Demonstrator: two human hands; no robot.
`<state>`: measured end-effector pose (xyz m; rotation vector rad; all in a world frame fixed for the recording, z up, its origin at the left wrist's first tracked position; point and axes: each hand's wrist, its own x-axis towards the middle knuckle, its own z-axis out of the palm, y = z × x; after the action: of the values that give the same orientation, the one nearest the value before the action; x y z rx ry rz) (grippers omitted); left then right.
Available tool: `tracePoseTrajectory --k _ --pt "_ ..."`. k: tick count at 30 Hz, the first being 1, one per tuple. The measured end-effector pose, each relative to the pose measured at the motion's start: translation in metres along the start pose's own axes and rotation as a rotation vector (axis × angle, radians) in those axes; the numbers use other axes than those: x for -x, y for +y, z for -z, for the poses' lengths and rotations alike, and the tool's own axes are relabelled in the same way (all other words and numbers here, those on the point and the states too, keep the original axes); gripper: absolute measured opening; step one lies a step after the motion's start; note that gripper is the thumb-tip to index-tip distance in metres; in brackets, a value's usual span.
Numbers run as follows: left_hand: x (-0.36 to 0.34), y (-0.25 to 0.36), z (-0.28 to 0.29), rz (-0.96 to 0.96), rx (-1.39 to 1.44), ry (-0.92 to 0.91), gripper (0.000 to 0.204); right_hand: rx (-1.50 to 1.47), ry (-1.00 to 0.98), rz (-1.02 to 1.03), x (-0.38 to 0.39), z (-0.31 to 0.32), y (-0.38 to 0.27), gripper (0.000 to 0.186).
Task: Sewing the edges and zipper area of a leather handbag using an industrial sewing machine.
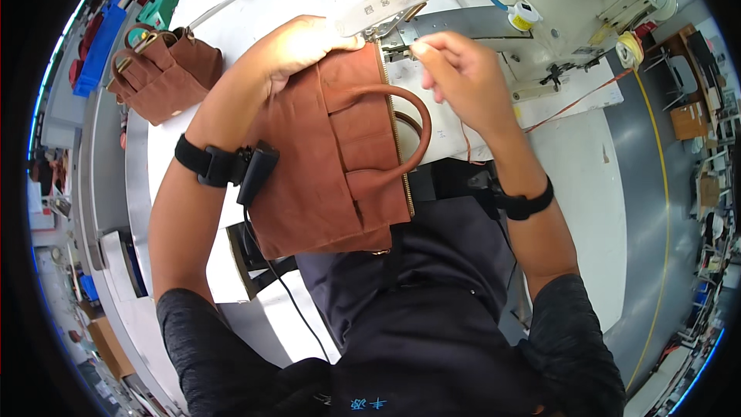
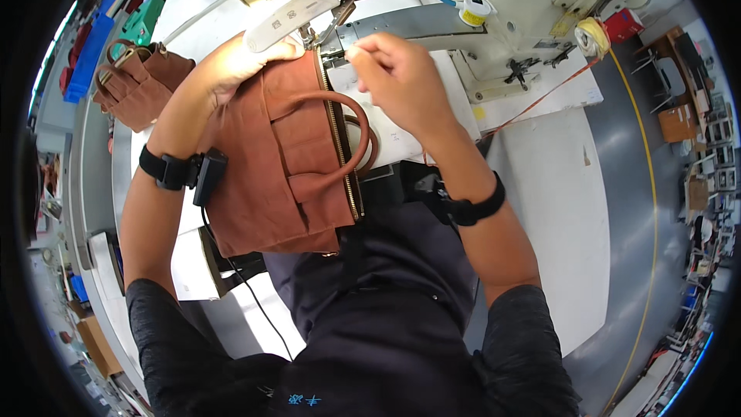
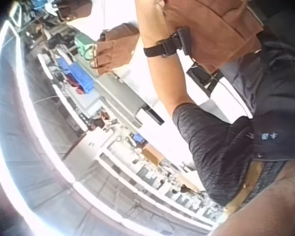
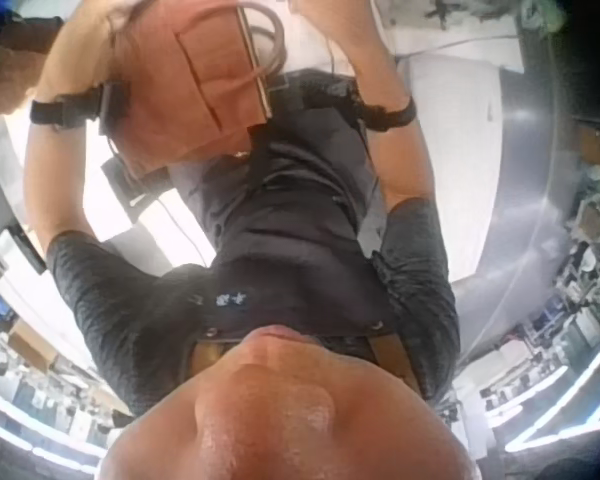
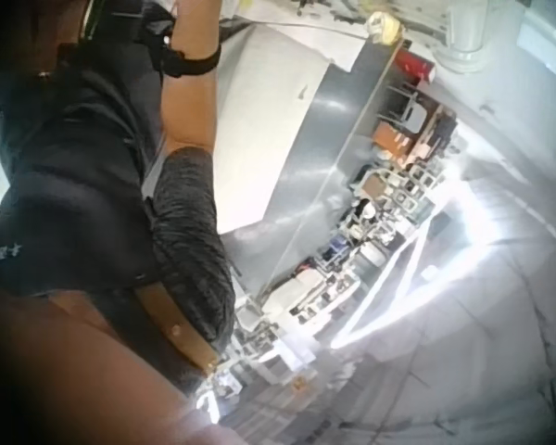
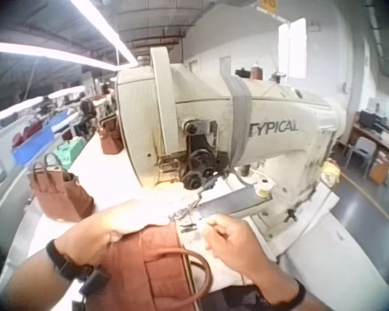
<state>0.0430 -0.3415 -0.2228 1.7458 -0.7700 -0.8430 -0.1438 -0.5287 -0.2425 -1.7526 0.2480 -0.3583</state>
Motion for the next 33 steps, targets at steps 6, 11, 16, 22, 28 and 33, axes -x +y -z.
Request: tracePoseTrajectory --k 6,11,16,22,28,33 --pt "-0.004 0.001 0.003 0.066 -0.049 0.015 0.028 0.322 0.280 0.497 0.039 0.079 -0.039 0.015" --pt "-0.001 0.016 0.001 0.137 -0.181 0.007 0.030 0.799 0.664 0.773 0.012 0.214 -0.104 0.023" --pt "-0.002 0.026 0.004 0.042 -0.494 -0.132 0.026 1.026 0.621 0.571 -0.096 0.391 -0.146 0.040" --pt "0.003 0.010 0.000 0.037 -0.077 0.030 0.030 1.089 0.340 -0.136 -0.199 0.505 -0.124 0.059" --pt "-0.002 0.008 -0.004 0.033 -0.199 0.024 0.022 0.605 0.696 0.355 -0.119 0.426 -0.056 0.060" --pt "-0.001 -0.001 -0.001 0.037 -0.145 0.039 0.018 0.451 0.965 0.267 -0.068 0.363 0.035 0.059"
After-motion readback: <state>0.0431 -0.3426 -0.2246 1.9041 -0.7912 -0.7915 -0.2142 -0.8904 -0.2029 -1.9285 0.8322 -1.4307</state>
